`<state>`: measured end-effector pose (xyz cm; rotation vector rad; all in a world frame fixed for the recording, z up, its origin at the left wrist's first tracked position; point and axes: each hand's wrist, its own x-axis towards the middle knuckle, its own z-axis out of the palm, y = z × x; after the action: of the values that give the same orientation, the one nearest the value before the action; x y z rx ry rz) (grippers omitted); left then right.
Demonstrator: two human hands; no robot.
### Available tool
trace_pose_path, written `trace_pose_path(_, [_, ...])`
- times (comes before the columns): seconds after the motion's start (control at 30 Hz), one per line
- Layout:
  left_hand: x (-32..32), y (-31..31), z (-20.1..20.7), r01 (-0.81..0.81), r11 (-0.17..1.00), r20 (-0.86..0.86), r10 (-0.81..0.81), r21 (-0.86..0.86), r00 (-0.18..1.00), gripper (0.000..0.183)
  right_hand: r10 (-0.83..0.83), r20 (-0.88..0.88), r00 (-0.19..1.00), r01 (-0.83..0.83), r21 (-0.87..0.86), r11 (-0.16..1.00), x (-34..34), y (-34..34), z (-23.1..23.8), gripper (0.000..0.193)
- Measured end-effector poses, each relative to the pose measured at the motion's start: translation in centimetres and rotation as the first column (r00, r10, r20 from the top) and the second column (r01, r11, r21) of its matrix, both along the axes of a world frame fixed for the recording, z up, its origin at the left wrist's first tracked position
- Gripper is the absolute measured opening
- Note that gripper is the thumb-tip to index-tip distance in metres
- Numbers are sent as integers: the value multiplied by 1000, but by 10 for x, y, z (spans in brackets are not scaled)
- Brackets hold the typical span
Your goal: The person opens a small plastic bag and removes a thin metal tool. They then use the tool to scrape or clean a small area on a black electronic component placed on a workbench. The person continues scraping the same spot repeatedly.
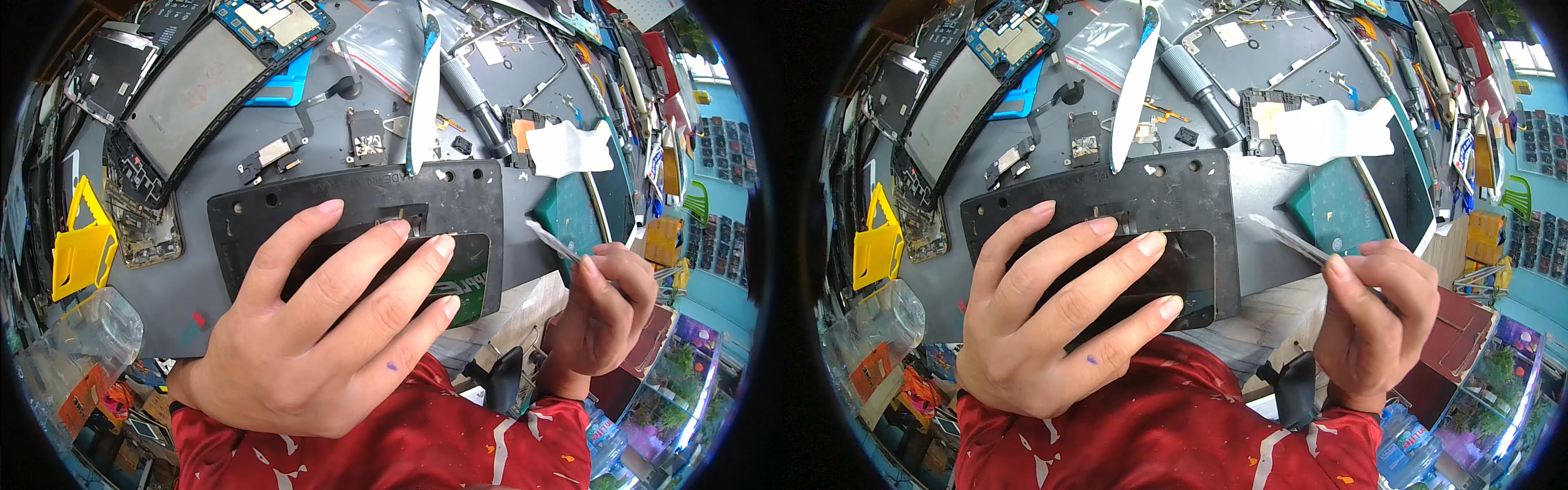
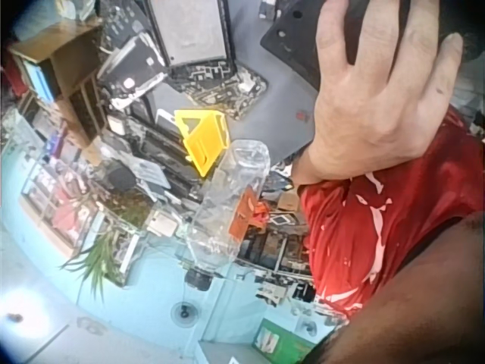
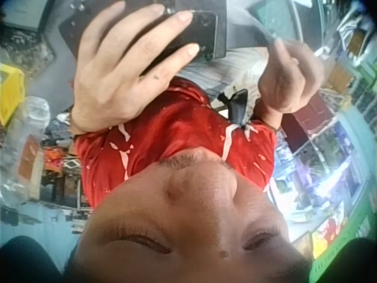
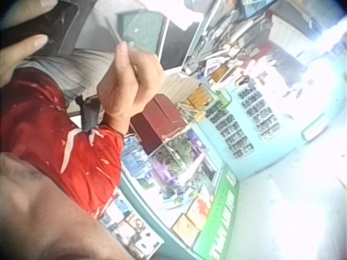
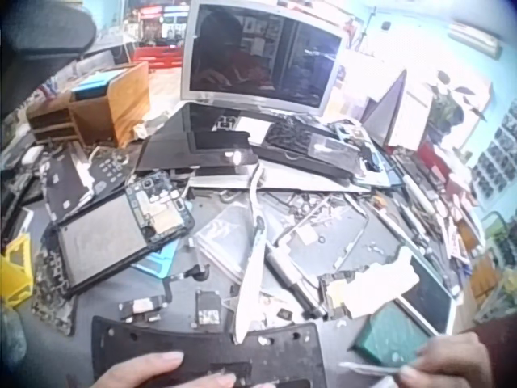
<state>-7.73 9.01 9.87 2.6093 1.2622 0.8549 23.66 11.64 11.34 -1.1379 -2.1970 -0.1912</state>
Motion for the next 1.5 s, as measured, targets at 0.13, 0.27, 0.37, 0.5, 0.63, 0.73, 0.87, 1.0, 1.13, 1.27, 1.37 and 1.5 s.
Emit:
trace_pose_path(0.13, [0,0,1,-1,1000,12,2,-8,1000,32,1,-46,999,-2,-29,1000,8,-2,3,44])
trace_pose_path(0.27, [-1,-1,3,-3,1000,15,3,-17,1000,32,29,-186,982,-38,-47,998,10,0,-4,34])
trace_pose_path(0.37, [-1,0,4,10,1000,20,-9,-26,1000,32,11,-331,944,-26,-40,999,10,-2,-12,28])
trace_pose_path(0.5, [-3,-1,0,8,1000,41,-9,19,999,36,-21,-517,856,-21,-76,997,9,-3,-21,22])
trace_pose_path(0.63, [-5,-2,5,7,1000,57,-7,-5,998,43,61,-668,742,-206,-141,968,-11,-3,-17,19])
trace_pose_path(0.73, [-7,-3,6,-14,1000,48,14,5,999,46,-66,-459,886,-51,-240,970,-7,-12,-10,28])
trace_pose_path(0.87, [-5,-4,6,-34,999,55,33,11,998,43,-17,-287,958,-71,-292,954,-16,-7,3,41])
trace_pose_path(1.0, [-5,-4,1,-26,999,41,24,37,999,39,72,-211,975,-139,-324,936,-31,0,2,51])
trace_pose_path(1.13, [-7,-3,1,-2,999,12,2,36,1000,33,160,-156,975,-210,-393,895,-33,7,0,63])
trace_pose_path(1.27, [-4,-3,0,-16,999,32,15,31,999,27,221,-89,971,-238,-417,877,-32,13,-2,66])
trace_pose_path(1.37, [-3,-3,0,-24,1000,34,23,19,999,23,248,-59,967,-250,-413,876,-31,15,-1,65])
trace_pose_path(1.5, [-3,-3,1,-29,999,31,29,14,999,20,266,-35,963,-258,-396,881,-30,14,-1,66])
